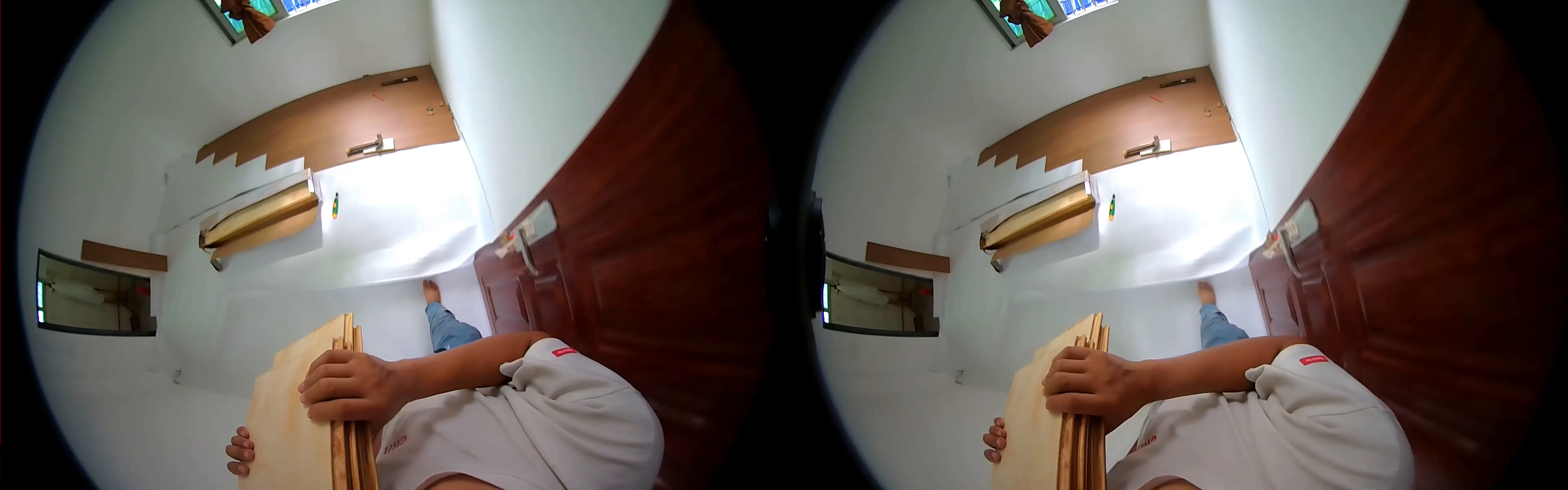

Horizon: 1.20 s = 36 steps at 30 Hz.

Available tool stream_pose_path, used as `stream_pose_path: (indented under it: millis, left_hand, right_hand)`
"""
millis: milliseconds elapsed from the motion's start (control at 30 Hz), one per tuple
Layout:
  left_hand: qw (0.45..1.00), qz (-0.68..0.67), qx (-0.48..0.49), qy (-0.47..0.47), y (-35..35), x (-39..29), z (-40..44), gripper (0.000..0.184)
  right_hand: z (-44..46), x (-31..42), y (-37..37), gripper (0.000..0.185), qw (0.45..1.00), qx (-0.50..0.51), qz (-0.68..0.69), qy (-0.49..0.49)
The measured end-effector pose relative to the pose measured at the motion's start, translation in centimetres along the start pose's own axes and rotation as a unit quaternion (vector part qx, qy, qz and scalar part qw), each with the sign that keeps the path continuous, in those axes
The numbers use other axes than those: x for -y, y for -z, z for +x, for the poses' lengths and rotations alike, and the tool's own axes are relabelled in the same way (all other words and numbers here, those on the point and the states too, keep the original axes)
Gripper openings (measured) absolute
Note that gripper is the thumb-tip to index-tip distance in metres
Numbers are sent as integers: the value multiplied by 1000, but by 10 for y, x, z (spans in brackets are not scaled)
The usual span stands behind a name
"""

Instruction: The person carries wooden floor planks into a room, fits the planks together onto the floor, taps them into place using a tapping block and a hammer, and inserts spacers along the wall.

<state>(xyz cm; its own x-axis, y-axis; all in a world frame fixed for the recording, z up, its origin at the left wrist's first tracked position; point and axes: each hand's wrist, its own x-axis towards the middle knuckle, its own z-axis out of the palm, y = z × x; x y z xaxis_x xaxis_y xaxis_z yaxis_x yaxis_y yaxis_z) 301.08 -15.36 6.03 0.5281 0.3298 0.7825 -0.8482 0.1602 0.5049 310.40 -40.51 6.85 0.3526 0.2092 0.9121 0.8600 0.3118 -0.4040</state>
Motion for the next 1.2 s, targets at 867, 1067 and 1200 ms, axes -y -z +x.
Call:
stream_pose_path:
  millis: [867,1067,1200]
  left_hand:
    - [993,-105,13,57,-59,535,234,24]
    - [991,-103,-20,80,-92,684,317,21]
    - [979,-137,29,150,-104,746,352,25]
  right_hand:
    - [128,-485,277,25,995,29,-78,-62]
    - [204,-604,362,41,985,53,-114,-117]
    - [214,-653,396,48,975,13,-149,-163]
